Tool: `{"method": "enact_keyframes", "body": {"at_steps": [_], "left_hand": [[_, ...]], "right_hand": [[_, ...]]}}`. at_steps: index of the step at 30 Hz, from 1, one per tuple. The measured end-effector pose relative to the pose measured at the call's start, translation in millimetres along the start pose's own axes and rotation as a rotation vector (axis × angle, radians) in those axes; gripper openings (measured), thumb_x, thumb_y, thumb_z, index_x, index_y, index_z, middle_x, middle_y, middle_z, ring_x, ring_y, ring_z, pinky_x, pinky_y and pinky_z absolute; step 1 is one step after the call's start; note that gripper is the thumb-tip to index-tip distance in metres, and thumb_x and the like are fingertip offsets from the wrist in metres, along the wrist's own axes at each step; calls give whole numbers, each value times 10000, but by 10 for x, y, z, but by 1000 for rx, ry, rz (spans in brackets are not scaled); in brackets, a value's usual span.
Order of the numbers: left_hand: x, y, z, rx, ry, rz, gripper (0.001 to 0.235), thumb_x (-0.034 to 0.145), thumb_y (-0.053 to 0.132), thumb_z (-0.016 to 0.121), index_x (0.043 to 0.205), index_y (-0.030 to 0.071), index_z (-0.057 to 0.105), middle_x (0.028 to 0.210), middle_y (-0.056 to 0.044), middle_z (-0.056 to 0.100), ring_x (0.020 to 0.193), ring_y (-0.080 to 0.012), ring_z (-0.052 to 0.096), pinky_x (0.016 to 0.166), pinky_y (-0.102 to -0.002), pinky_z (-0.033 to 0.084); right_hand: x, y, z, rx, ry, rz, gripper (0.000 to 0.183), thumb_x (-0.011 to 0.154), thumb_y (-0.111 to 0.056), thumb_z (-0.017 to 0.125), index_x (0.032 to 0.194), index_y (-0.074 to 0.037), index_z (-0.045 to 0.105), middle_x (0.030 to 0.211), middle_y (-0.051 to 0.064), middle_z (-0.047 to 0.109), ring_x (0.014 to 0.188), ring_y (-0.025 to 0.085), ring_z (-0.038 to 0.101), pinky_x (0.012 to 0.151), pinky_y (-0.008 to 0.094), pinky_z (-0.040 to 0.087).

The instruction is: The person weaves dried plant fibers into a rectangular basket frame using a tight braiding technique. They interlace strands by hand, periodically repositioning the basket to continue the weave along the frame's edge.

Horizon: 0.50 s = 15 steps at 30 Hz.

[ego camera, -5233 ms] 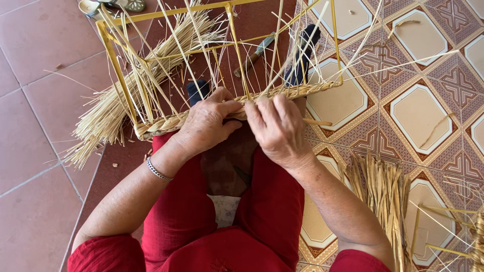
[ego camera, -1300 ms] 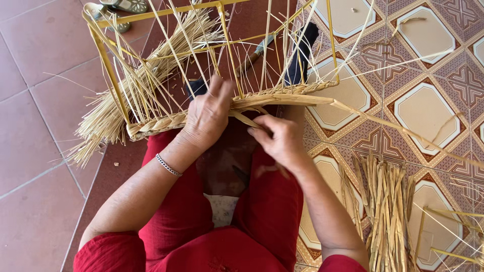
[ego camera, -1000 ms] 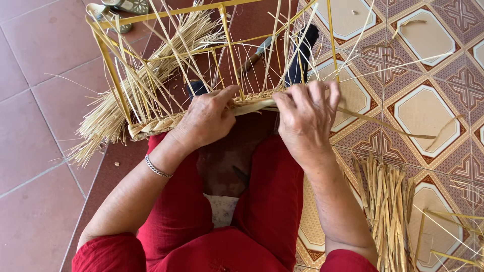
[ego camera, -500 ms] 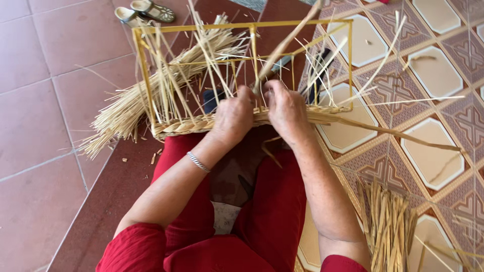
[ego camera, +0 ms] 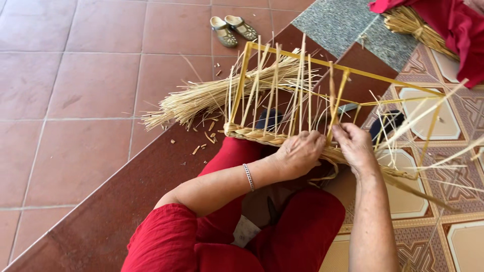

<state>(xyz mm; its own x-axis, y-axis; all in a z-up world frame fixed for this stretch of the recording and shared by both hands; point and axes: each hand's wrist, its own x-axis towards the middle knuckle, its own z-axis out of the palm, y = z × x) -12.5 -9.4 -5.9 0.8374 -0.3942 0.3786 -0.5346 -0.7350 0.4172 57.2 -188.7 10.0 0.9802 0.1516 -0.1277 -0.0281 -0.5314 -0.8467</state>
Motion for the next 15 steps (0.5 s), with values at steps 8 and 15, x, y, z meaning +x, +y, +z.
{"method": "enact_keyframes", "body": {"at_steps": [8,15], "left_hand": [[47,-178,160,188,38,107,278,809,99,702,1081,52,669,1015,-105,654,913,-258,649,739,-357,588],[40,-227,97,37,65,146,252,816,7,690,1065,33,714,960,-84,707,874,-235,653,676,-336,581]], "right_hand": [[-638,-359,96,-668,655,-886,161,975,-86,710,910,-5,588,990,157,701,938,299,619,812,418,510],[-1093,21,264,382,383,-546,45,1065,-123,653,1057,-89,625,1147,64,662,969,135,606,846,272,537]]}}
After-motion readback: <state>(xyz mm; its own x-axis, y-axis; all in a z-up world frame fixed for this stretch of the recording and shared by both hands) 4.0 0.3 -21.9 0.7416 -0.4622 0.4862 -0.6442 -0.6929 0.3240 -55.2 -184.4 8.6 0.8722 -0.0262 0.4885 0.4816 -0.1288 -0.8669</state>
